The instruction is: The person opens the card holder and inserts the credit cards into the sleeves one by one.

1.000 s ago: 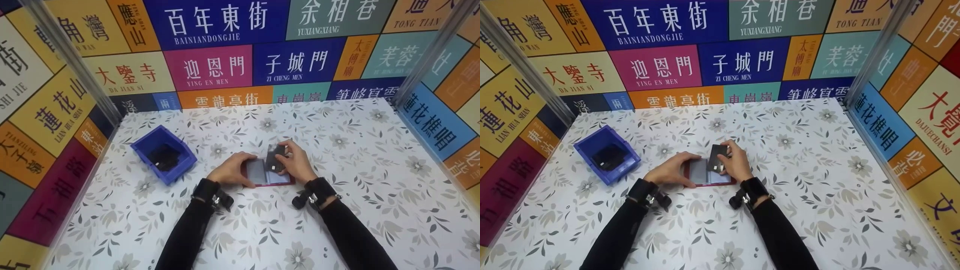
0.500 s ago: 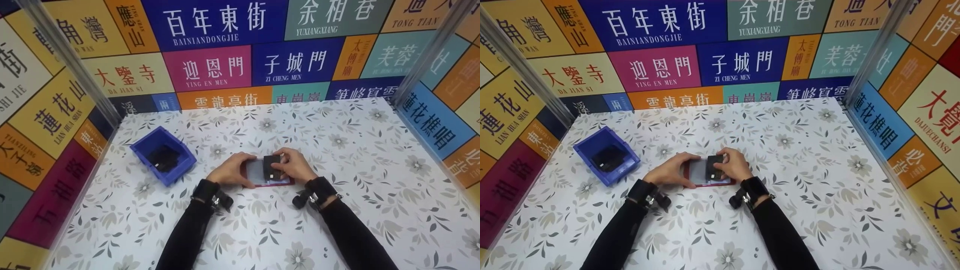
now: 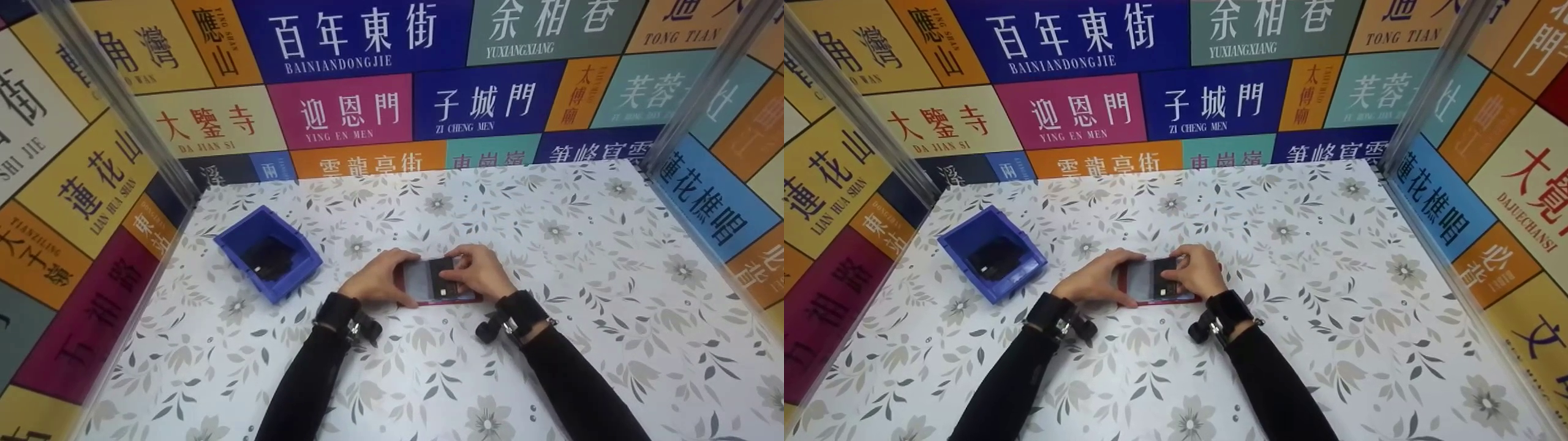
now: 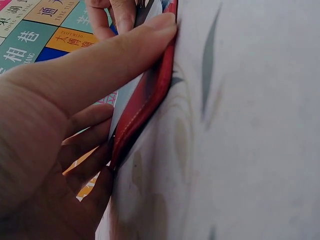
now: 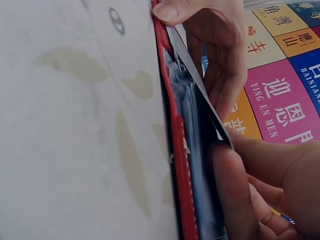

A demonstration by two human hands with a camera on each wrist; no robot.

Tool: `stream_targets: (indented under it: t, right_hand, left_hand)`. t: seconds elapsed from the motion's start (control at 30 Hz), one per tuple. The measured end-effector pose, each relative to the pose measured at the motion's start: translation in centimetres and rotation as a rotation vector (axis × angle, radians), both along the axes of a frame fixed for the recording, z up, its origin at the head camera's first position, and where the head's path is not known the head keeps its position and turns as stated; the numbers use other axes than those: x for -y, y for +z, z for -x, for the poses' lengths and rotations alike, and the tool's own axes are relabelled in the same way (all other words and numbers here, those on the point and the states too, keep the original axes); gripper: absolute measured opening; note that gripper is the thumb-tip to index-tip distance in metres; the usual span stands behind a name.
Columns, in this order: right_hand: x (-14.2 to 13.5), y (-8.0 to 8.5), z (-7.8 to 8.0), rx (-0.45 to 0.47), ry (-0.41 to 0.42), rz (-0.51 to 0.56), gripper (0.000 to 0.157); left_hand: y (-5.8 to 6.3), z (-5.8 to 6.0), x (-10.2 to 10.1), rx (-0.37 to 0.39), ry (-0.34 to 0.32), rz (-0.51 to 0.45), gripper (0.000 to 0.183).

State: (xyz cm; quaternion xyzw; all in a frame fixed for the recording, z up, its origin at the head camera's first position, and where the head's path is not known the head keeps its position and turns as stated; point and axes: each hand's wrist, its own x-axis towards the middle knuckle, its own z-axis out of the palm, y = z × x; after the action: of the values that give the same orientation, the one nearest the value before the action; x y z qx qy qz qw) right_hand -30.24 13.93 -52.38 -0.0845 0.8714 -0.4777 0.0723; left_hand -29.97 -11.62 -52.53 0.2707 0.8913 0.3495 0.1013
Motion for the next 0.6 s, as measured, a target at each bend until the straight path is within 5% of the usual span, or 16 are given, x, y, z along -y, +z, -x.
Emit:
stream_targets:
  t: [0.27, 0.6]
  right_hand:
    - [1.3, -0.2, -0.6, -0.097, -0.071, -0.104, 0.049]
    - [2.3, 0.7, -1.6, -0.167, -0.107, -0.184, 0.023]
  left_hand:
    - [-0.1, 0.0, 0.0, -0.010, -0.002, -0.004, 0.096]
    - [-0.2, 0.0, 0.0, -0.021, 0.013, 0.010, 0.096]
